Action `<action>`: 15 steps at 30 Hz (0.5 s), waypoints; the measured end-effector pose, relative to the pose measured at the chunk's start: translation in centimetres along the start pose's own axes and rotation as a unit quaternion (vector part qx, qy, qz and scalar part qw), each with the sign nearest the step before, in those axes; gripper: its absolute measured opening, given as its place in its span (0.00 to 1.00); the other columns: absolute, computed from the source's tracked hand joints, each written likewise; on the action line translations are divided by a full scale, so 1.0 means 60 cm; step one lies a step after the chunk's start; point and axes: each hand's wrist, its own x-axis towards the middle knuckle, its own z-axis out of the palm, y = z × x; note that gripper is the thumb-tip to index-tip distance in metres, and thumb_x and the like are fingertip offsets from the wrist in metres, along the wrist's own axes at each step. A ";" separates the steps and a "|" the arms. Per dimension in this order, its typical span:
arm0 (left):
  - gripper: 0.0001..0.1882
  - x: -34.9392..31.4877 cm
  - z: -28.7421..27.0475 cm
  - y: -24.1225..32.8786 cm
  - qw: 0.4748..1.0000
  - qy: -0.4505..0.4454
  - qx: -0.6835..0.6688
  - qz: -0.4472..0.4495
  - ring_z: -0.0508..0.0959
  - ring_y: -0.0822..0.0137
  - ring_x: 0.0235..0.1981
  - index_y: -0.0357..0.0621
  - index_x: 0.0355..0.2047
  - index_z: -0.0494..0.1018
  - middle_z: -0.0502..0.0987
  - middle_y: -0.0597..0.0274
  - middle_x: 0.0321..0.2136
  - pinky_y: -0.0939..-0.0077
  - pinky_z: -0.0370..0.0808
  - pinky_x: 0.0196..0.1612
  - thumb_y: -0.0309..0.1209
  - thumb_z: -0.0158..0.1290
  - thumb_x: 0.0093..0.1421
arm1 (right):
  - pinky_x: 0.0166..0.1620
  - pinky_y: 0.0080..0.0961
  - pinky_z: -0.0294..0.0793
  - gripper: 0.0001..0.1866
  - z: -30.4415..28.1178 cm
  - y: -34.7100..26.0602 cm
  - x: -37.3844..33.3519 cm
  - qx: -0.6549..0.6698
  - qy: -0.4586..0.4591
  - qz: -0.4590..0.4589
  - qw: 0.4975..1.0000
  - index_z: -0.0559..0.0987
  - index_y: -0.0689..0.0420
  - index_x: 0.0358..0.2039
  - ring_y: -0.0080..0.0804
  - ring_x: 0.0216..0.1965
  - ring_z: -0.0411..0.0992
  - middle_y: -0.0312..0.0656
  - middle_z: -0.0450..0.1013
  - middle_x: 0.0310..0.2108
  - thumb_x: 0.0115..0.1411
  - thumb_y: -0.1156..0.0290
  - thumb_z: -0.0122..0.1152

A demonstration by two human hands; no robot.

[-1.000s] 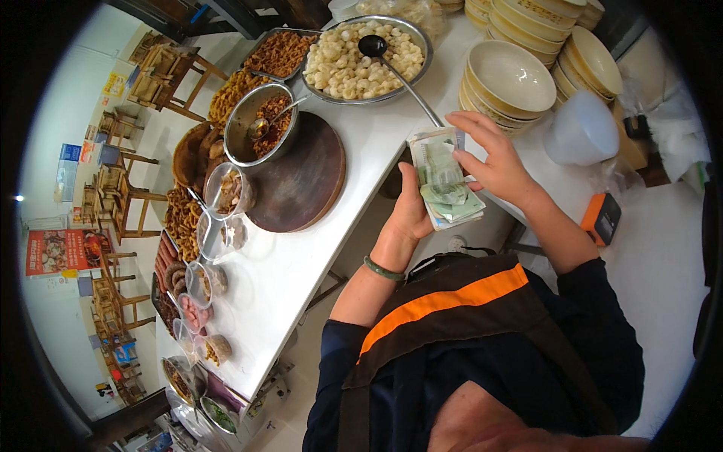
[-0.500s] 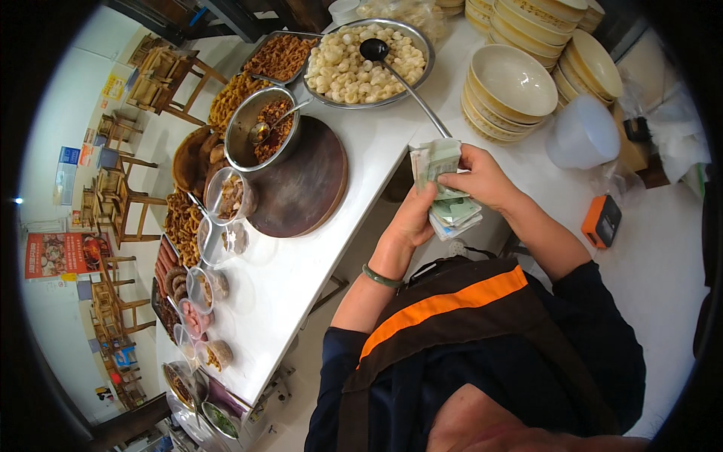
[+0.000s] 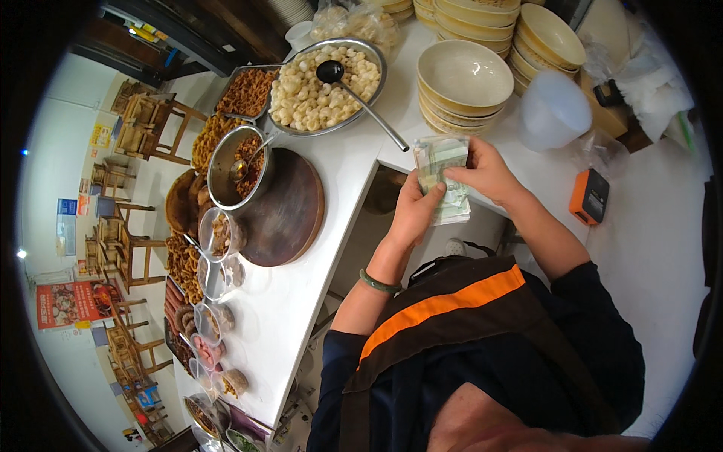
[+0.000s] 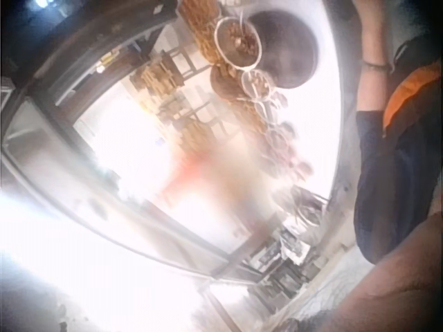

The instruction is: The person counts cash and places it in a plastic bag, then uses chopsticks to pick various cooked meats and vegetables from containers and place them into a clear plastic bag. The person also handles a printed receipt and a payment terminal during the process.

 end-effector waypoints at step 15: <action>0.20 0.017 0.072 0.012 0.954 -0.112 -0.206 -0.188 0.78 0.54 0.42 0.46 0.57 0.60 0.71 0.51 0.49 0.64 0.81 0.36 0.36 0.38 0.66 | 0.42 0.28 0.70 0.13 -0.126 0.019 -0.070 -0.238 -0.010 -0.184 0.954 0.80 0.56 0.28 0.37 0.37 0.71 0.40 0.71 0.32 0.47 0.87 0.53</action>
